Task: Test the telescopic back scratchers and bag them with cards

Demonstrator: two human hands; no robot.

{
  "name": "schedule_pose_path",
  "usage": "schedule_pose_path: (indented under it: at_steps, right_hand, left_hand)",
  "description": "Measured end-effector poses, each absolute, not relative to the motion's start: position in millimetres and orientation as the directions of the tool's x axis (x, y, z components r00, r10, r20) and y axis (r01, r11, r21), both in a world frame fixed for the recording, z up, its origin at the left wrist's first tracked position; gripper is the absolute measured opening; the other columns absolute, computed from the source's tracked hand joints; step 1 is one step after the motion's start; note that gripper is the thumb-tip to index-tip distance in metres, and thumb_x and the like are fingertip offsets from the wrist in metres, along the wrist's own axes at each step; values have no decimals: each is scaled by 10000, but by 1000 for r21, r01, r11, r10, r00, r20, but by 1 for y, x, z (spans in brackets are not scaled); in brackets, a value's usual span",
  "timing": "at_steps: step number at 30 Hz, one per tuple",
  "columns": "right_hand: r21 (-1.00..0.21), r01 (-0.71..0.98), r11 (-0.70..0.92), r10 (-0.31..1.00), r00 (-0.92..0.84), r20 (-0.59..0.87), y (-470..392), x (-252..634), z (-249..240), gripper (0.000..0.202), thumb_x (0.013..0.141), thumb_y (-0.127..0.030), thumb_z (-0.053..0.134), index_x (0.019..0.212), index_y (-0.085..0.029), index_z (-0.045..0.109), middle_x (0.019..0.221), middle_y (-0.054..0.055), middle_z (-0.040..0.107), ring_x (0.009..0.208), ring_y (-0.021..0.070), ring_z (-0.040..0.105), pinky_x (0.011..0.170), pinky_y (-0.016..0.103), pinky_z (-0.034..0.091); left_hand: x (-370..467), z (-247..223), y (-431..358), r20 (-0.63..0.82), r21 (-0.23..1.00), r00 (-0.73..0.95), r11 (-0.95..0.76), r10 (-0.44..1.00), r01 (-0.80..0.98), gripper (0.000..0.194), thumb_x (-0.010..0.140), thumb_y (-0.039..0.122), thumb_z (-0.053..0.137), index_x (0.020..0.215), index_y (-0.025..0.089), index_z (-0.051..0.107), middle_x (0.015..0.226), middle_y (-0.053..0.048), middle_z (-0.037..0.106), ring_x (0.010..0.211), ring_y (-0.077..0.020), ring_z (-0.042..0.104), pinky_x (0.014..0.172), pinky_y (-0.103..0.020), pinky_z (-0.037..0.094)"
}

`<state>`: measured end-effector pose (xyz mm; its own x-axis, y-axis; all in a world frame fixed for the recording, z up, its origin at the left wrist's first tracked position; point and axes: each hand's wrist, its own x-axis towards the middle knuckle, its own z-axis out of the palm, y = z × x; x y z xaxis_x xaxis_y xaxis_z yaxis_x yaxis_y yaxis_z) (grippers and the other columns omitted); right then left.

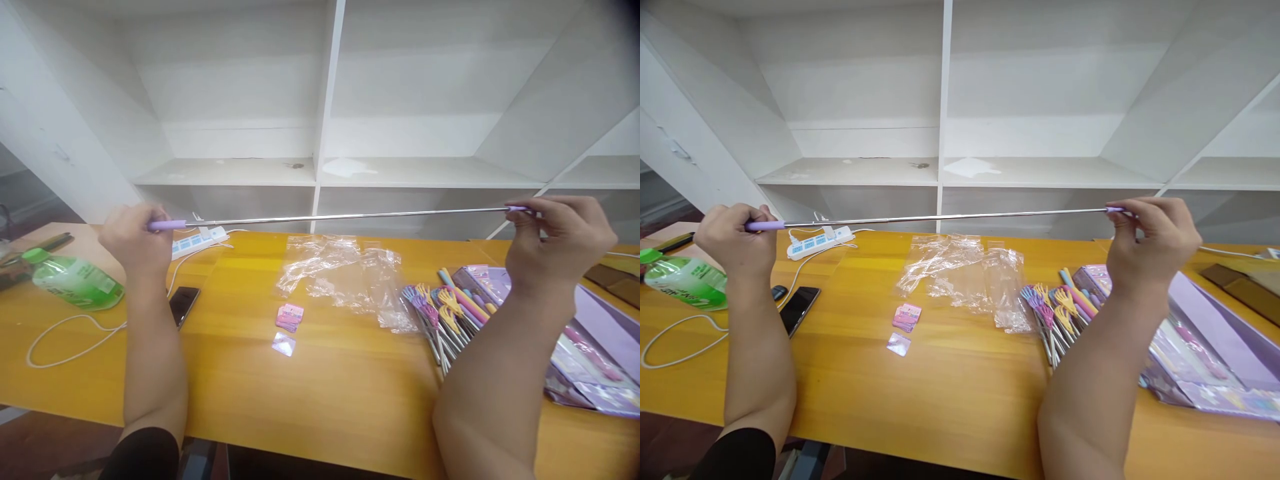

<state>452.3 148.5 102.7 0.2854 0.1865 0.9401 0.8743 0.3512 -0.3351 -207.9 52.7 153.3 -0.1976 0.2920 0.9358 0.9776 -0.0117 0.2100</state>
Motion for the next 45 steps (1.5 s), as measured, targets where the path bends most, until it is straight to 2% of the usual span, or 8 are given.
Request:
schedule_pose_path:
  at_steps: [6,11,15,25,32,35,38,45]
  right_hand:
    - [-355,887,295,169,317,933,152,460,104,143,608,-126,717,667,-255,724,707,35,618,730,252,642,686,402,456]
    - [-288,904,316,59,285,957,142,453,110,179,611,-121,760,725,-255,790,672,16,603,692,230,638,684,391,463]
    - [-157,884,439,9,171,985,130,424,117,113,712,-211,784,797,-256,844,714,45,689,699,235,678,681,392,485]
    - [-127,851,509,11,141,990,119,403,125,193,822,-434,786,805,-257,862,715,59,730,672,222,699,662,383,496]
    - [-124,842,525,24,131,991,115,399,128,169,841,-408,830,774,-254,851,687,50,720,644,196,673,628,363,468]
    - [-12,789,614,-26,35,999,104,372,132,126,882,-370,842,817,-264,859,701,34,727,619,157,647,591,328,457]
    - [45,734,677,53,-110,993,91,333,135,81,951,-281,793,904,-294,857,783,21,749,665,136,643,614,302,490]
    - [137,631,763,86,-309,947,85,289,126,267,974,-113,742,1110,-335,800,858,-4,736,745,151,630,655,306,483]
  left_hand:
    - [-203,153,50,940,210,-206,15,270,978,227,584,109,673,549,225,480,502,43,351,586,-140,271,618,-344,174]
    - [-190,153,47,960,134,-118,-49,254,990,234,632,167,694,554,221,480,523,32,404,575,-133,301,595,-335,191]
    - [-167,151,45,968,67,-37,-113,249,991,235,663,169,678,552,218,477,509,30,419,555,-126,286,581,-329,181]
    - [-151,156,38,980,80,-66,-68,189,994,130,559,132,588,499,225,519,453,33,448,527,-127,306,570,-311,193]
    - [-147,155,35,983,58,-46,-60,175,997,127,554,104,592,522,226,574,479,25,455,547,-132,301,595,-323,192]
    - [-128,147,35,986,-21,40,-112,164,993,172,647,127,651,541,229,561,498,18,454,540,-141,282,585,-331,179]
    - [-101,136,37,979,-103,128,-157,158,982,278,766,167,716,569,230,530,507,13,411,544,-158,288,590,-352,140]
    - [-87,125,46,962,-95,160,-275,223,957,365,854,196,702,588,220,453,518,23,324,537,-154,223,618,-370,125]
